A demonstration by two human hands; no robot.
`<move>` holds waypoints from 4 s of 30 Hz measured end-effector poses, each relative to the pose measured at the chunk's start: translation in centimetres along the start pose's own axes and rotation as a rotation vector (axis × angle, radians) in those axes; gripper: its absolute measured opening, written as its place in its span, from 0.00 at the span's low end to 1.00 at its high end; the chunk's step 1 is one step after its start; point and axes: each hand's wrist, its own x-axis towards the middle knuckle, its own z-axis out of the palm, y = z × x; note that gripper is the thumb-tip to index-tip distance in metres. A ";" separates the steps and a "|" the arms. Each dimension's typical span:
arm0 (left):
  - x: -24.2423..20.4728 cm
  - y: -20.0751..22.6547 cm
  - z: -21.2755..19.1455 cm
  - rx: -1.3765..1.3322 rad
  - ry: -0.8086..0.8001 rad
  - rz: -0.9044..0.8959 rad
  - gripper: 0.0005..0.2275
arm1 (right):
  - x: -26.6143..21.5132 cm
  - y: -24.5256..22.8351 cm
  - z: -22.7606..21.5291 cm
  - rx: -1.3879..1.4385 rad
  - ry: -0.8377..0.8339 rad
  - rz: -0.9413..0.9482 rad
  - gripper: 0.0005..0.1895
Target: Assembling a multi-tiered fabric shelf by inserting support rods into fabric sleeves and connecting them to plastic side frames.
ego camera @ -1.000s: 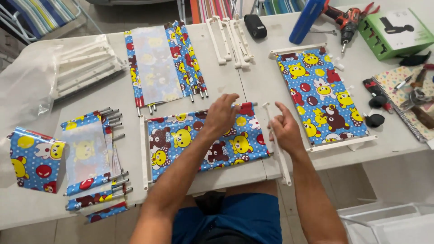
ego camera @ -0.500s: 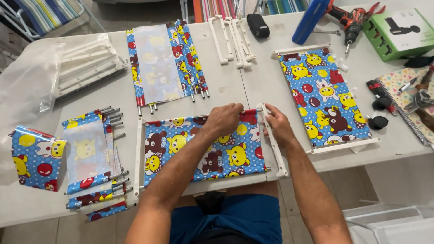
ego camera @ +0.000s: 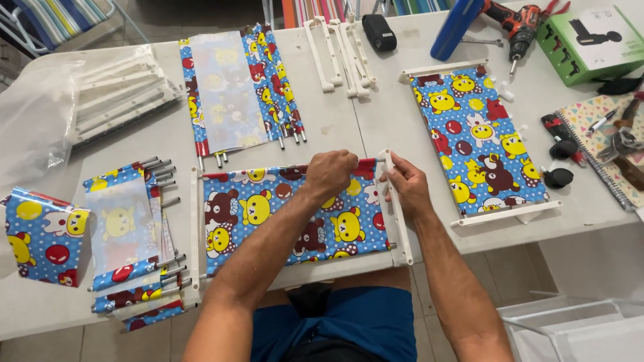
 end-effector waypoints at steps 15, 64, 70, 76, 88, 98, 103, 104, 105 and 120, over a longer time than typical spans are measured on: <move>0.3 -0.9 1.1 0.109 0.025 0.063 0.09 | -0.2 -0.1 1.2 -0.013 0.052 -0.038 0.28; -8.2 13.6 3.5 0.187 0.024 0.284 0.08 | -10.0 0.0 3.5 0.640 0.428 0.137 0.12; -8.7 14.2 3.0 0.172 0.036 0.241 0.09 | -10.2 -0.9 4.6 0.681 0.466 0.088 0.12; -8.9 14.5 3.2 0.182 0.038 0.217 0.10 | -10.3 -2.4 5.5 0.708 0.483 0.067 0.12; -9.6 13.5 7.9 0.219 0.439 0.336 0.08 | -10.6 2.3 2.9 0.505 0.515 0.124 0.10; -10.6 12.5 7.6 0.014 0.424 0.395 0.03 | -11.1 -2.1 5.0 0.273 0.410 0.170 0.13; -14.9 9.2 -4.3 -0.094 0.165 0.189 0.14 | -10.8 -5.5 4.0 0.153 0.276 0.197 0.22; -16.7 7.1 -6.2 -0.029 0.313 -0.045 0.15 | -10.8 -6.0 3.8 0.096 0.275 0.223 0.20; -18.8 5.0 -8.2 0.039 0.452 -0.284 0.15 | -11.0 -6.4 3.8 0.045 0.274 0.255 0.18; -26.1 0.1 -15.2 -0.875 0.536 -0.397 0.24 | -10.6 -4.7 -1.0 0.350 0.127 0.089 0.17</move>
